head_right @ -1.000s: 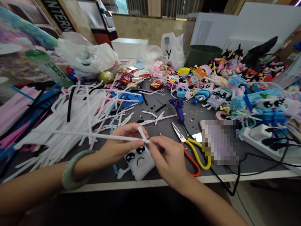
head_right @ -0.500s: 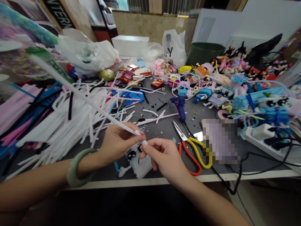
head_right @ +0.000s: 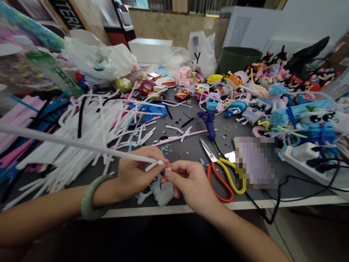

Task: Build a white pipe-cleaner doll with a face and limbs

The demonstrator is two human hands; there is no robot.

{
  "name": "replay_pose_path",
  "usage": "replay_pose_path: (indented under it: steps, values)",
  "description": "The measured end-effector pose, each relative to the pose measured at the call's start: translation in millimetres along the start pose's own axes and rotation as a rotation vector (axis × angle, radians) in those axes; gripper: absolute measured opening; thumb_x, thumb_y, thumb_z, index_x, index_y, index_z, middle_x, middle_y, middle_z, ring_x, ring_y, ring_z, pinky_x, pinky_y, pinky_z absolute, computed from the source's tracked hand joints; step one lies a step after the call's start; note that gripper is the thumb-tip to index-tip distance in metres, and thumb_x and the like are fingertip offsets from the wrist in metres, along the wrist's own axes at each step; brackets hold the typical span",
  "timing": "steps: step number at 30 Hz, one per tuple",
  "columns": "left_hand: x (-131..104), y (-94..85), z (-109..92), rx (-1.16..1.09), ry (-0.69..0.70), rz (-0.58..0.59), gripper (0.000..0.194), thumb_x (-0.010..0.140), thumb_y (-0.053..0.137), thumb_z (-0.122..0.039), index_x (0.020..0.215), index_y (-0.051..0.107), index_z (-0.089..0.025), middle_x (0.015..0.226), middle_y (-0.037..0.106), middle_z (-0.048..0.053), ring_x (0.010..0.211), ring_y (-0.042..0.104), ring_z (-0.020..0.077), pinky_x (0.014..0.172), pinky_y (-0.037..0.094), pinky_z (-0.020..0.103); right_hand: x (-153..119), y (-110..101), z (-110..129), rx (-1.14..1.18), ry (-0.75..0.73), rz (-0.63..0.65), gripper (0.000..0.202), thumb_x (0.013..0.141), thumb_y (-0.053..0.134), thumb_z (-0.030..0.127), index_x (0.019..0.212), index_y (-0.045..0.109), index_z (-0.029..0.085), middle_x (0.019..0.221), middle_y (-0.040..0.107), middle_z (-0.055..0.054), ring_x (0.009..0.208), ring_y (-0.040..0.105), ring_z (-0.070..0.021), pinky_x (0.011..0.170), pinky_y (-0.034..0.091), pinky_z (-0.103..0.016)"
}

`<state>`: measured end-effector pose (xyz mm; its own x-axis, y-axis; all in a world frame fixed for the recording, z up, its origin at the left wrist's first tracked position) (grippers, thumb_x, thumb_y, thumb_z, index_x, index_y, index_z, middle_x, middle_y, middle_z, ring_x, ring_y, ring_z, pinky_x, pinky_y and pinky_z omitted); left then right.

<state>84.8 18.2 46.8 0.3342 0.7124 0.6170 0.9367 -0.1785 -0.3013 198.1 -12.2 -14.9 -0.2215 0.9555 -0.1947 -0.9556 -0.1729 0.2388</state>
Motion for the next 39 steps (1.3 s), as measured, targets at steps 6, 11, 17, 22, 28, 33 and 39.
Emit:
replay_pose_path:
  steps: [6, 11, 17, 22, 28, 33, 39]
  values:
    - [-1, -0.3, 4, -0.004, -0.063, -0.017, 0.007, 0.078, 0.066, -0.008, 0.074, 0.067, -0.014, 0.07, 0.07, 0.004, 0.065, 0.065, 0.0135, 0.061, 0.052, 0.024, 4, -4, 3, -0.013, -0.084, -0.075, 0.017, 0.08, 0.065, 0.032, 0.077, 0.07, 0.016, 0.064, 0.067, 0.001, 0.038, 0.046, -0.0044, 0.039, 0.036, -0.019]
    - [-2, -0.4, 4, 0.031, -0.109, -0.036, 0.007, 0.077, 0.067, -0.009, 0.073, 0.069, -0.014, 0.068, 0.07, 0.001, 0.063, 0.065, 0.0096, 0.061, 0.05, 0.018, 3, -6, 5, -0.163, -0.09, -0.115, 0.027, 0.083, 0.06, 0.035, 0.066, 0.064, 0.015, 0.057, 0.059, 0.003, 0.039, 0.046, -0.0043, 0.041, 0.033, -0.02]
    - [-6, 1.0, 5, 0.067, -0.166, -0.038, 0.007, 0.076, 0.067, -0.009, 0.072, 0.069, -0.015, 0.066, 0.069, -0.001, 0.062, 0.064, 0.0086, 0.059, 0.049, 0.017, 3, -8, 1, -0.173, -0.074, -0.147, 0.028, 0.083, 0.06, 0.037, 0.066, 0.062, 0.015, 0.054, 0.056, 0.004, 0.039, 0.045, -0.0049, 0.04, 0.032, -0.02]
    - [-10, 2.9, 3, 0.152, -0.192, 0.0, 0.006, 0.079, 0.067, -0.012, 0.075, 0.069, -0.017, 0.068, 0.07, -0.002, 0.062, 0.064, 0.0093, 0.058, 0.048, 0.018, 3, -7, 1, -0.21, -0.082, -0.154, 0.028, 0.084, 0.058, 0.034, 0.063, 0.059, 0.016, 0.051, 0.054, 0.005, 0.039, 0.043, -0.005, 0.042, 0.032, -0.02]
    - [-13, 3.4, -1, 0.183, -0.167, -0.006, 0.007, 0.079, 0.067, -0.012, 0.075, 0.067, -0.019, 0.066, 0.068, -0.003, 0.06, 0.063, 0.0093, 0.056, 0.047, 0.019, 2, -5, 1, -0.203, -0.068, -0.14, 0.029, 0.084, 0.058, 0.035, 0.061, 0.057, 0.017, 0.051, 0.051, 0.005, 0.041, 0.044, -0.0057, 0.042, 0.032, -0.02]
    - [-10, 3.0, -1, 0.189, -0.152, 0.022, 0.008, 0.079, 0.068, -0.013, 0.075, 0.067, -0.019, 0.068, 0.069, -0.003, 0.061, 0.063, 0.0089, 0.057, 0.047, 0.018, 3, -6, 2, -0.207, -0.071, -0.14, 0.028, 0.084, 0.058, 0.034, 0.061, 0.057, 0.017, 0.05, 0.051, 0.005, 0.04, 0.043, -0.0056, 0.043, 0.032, -0.021]
    - [-11, 7.2, 15, -0.066, -0.262, 0.02, 0.02, 0.081, 0.069, -0.018, 0.099, 0.062, -0.019, 0.063, 0.065, -0.004, 0.057, 0.062, 0.0104, 0.057, 0.05, 0.021, 6, -7, -1, -0.167, -0.038, -0.136, 0.03, 0.083, 0.058, 0.037, 0.06, 0.057, 0.017, 0.046, 0.05, 0.006, 0.036, 0.041, -0.0051, 0.039, 0.031, -0.019]
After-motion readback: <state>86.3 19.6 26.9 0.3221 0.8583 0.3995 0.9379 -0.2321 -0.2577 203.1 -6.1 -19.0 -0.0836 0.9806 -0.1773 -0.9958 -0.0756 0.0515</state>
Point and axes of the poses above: each hand's wrist, its own x-axis towards the middle knuckle, its own y-axis out of the palm, z = x × y, the point moved 8 cm from there along x, towards the middle knuckle
